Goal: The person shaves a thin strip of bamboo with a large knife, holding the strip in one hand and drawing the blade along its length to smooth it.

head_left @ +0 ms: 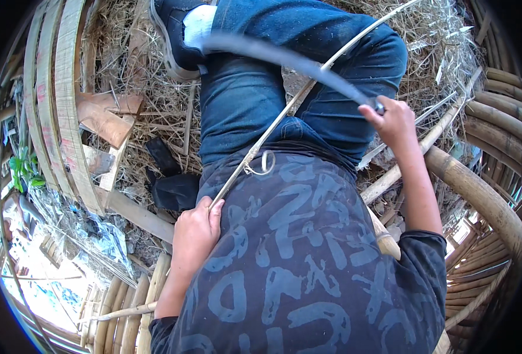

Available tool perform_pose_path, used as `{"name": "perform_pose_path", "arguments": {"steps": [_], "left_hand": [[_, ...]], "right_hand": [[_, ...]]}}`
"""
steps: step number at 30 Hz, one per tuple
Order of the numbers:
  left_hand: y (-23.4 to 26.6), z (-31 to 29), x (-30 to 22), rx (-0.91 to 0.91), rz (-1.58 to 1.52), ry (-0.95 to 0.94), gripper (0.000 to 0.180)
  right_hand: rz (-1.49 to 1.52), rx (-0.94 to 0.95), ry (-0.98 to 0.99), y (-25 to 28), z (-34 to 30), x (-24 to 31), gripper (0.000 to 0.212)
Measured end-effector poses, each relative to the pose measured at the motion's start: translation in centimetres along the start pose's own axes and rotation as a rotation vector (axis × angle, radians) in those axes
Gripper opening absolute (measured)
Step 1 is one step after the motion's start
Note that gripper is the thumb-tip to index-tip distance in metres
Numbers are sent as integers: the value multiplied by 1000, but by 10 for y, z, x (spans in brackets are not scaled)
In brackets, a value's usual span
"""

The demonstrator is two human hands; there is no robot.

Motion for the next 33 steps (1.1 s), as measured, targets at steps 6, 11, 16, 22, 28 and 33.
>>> {"name": "perform_pose_path", "arguments": {"steps": [6, 11, 16, 22, 28, 33], "left_hand": [[5, 6, -5, -50, 130, -23, 29], [2, 11, -9, -38, 180, -32, 27], [1, 2, -9, -21, 123, -2, 28], [2, 8, -8, -13, 97, -34, 29], [-3, 14, -2, -10, 95, -25, 28], [-1, 12, 0, 9, 87, -52, 27]], "right_hand": [[191, 41, -76, 21, 3, 14, 73], [154, 129, 260, 1, -9, 88, 74], [133, 80, 219, -13, 11, 63, 77], [33, -6, 79, 5, 18, 6, 76], [141, 5, 169, -1, 4, 60, 74], [39, 57, 319, -7, 8, 70, 78]]}}
Point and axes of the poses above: each hand's wrist, its own z-axis towards the middle knuckle, its own y-axis out of the back of the hand, x = y × z, the point moved 2 cm from there along z, towards the middle knuckle, and after that the axes turned 13 degrees about x, right-handed, at the moved point
